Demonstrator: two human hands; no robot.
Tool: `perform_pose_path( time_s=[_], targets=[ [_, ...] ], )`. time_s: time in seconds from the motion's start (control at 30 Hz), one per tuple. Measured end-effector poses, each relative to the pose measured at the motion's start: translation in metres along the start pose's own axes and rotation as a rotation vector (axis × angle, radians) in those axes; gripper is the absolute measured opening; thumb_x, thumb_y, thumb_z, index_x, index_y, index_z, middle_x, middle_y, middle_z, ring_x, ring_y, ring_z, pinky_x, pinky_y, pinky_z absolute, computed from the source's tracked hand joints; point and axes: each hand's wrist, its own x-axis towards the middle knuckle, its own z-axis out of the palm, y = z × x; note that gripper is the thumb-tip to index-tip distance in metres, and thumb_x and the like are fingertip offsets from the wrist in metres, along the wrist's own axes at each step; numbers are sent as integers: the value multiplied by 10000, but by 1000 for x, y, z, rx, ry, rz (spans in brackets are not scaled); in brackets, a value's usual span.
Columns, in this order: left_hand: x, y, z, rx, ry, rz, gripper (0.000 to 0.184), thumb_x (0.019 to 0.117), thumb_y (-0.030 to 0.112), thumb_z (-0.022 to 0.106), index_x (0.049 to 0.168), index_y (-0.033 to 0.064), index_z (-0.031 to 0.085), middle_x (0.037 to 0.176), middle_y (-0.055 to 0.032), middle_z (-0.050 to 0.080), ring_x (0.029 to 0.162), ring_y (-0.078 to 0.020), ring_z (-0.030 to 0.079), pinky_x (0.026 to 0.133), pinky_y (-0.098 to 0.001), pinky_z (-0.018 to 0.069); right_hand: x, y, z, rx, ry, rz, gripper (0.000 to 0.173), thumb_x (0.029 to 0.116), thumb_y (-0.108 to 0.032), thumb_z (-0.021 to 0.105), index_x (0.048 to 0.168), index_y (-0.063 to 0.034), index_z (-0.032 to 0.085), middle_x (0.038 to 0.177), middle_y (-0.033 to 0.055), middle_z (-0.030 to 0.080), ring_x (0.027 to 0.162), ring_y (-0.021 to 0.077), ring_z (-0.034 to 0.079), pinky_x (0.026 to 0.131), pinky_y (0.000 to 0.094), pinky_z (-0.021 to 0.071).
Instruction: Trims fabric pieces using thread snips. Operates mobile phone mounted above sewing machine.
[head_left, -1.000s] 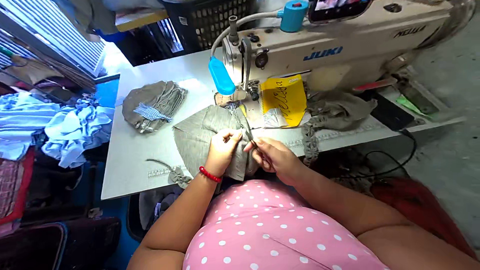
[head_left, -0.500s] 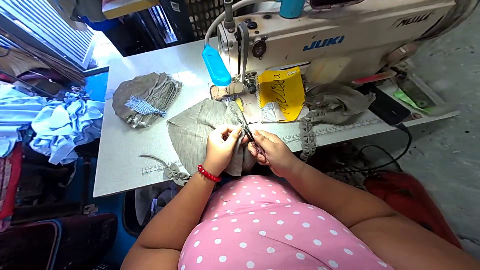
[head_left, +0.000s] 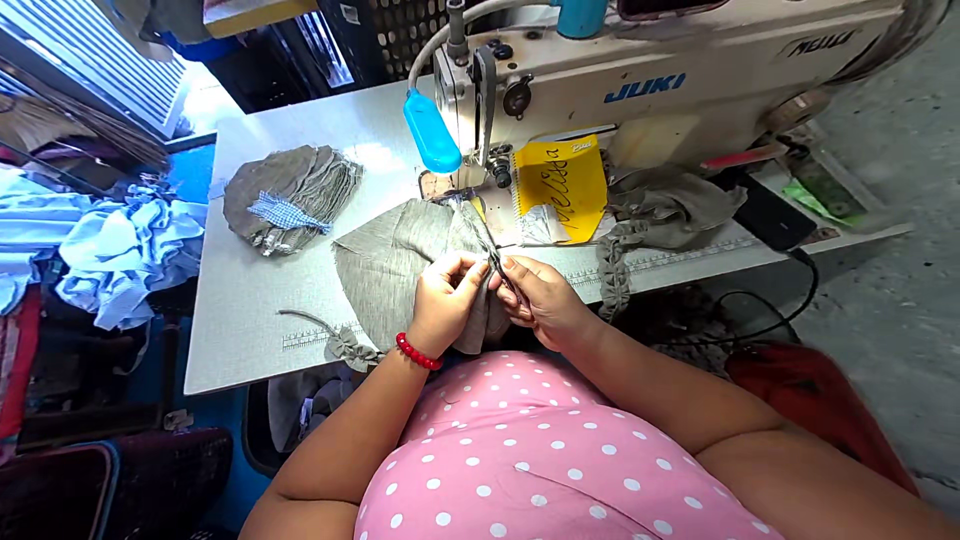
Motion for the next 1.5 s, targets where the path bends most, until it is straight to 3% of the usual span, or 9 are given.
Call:
perform_pose_path(
  time_s=[0.17, 0.23, 0.3, 0.5, 0.7, 0.9, 1.1, 1.37, 1.5],
  targets=[
    [0, 0, -2, 32, 23, -36, 112, 1028, 114, 602, 977, 60, 686, 826, 3, 657, 701, -46, 614, 654, -215, 529, 2, 11, -4, -128, 77, -226, 295, 1100, -264, 419, 928, -112, 606, 580, -59, 420, 444, 7, 343, 433, 161, 302],
    [0, 0, -4, 31, 26, -44, 113, 1029, 113, 600, 976, 65, 687, 835, 5, 663, 718, -43, 622, 664, -217, 536, 3, 14, -10, -419, 171, -453, 205, 1054, -292, 547, 1063, -106, 635, 777, -40, 559, 558, 13, 460, 503, 175, 406],
    [1, 0, -5, 9, 3, -43, 106, 1025, 92, 595, 978, 62, 686, 848, 4, 667, 733, -44, 629, 680, -217, 543, 6, 11, -13, -632, 215, -534, 382, 960, -343, 697, 1217, -69, 632, 1038, 16, 664, 651, 31, 520, 554, 205, 444],
    [7, -1, -15, 228, -66, 61, 106, 1011, 113, 618, 977, 55, 701, 869, -7, 678, 762, -39, 639, 710, -212, 545, 12, 4, -15, -719, 165, -502, 88, 968, -132, 668, 999, -49, 668, 853, 19, 646, 727, 44, 597, 670, 211, 520],
    [17, 0, -41, 510, -68, 144, 158, 1022, 154, 603, 958, 66, 717, 884, -31, 687, 829, -93, 653, 774, -287, 541, 17, -3, -34, -784, 198, -548, 72, 975, -121, 651, 954, -53, 661, 814, 29, 621, 660, 63, 551, 590, 217, 475],
    [17, 7, -25, 635, -197, 6, 457, 943, 512, 662, 1161, 110, 680, 973, -72, 690, 908, -232, 672, 782, -495, 551, 17, -3, -25, -741, 93, -535, 74, 965, -90, 639, 1006, -44, 680, 851, 24, 650, 715, 44, 593, 649, 209, 516],
    [22, 7, -18, 409, -162, 38, 53, 984, 163, 683, 988, 110, 683, 883, -9, 680, 774, -86, 643, 699, -292, 533, 17, -9, -30, -796, 80, -541, 76, 966, -115, 653, 1004, -59, 688, 856, 10, 651, 719, 33, 586, 651, 197, 502],
    [28, -4, -26, 217, -233, -75, 103, 997, 186, 645, 978, 119, 722, 897, 38, 696, 839, -33, 649, 793, -274, 545, 33, -13, -42, -876, 134, -369, 114, 961, -170, 674, 972, -58, 692, 836, 55, 648, 747, 142, 606, 703, 367, 527],
    [24, -9, -12, 16, -93, -127, 110, 984, 129, 621, 946, 68, 705, 916, 5, 684, 871, -59, 651, 814, -259, 548, 24, -7, -33, -1061, 383, -469, 418, 936, -343, 727, 1238, -58, 678, 1099, 172, 681, 940, 309, 684, 795, 531, 577]
  ],
)
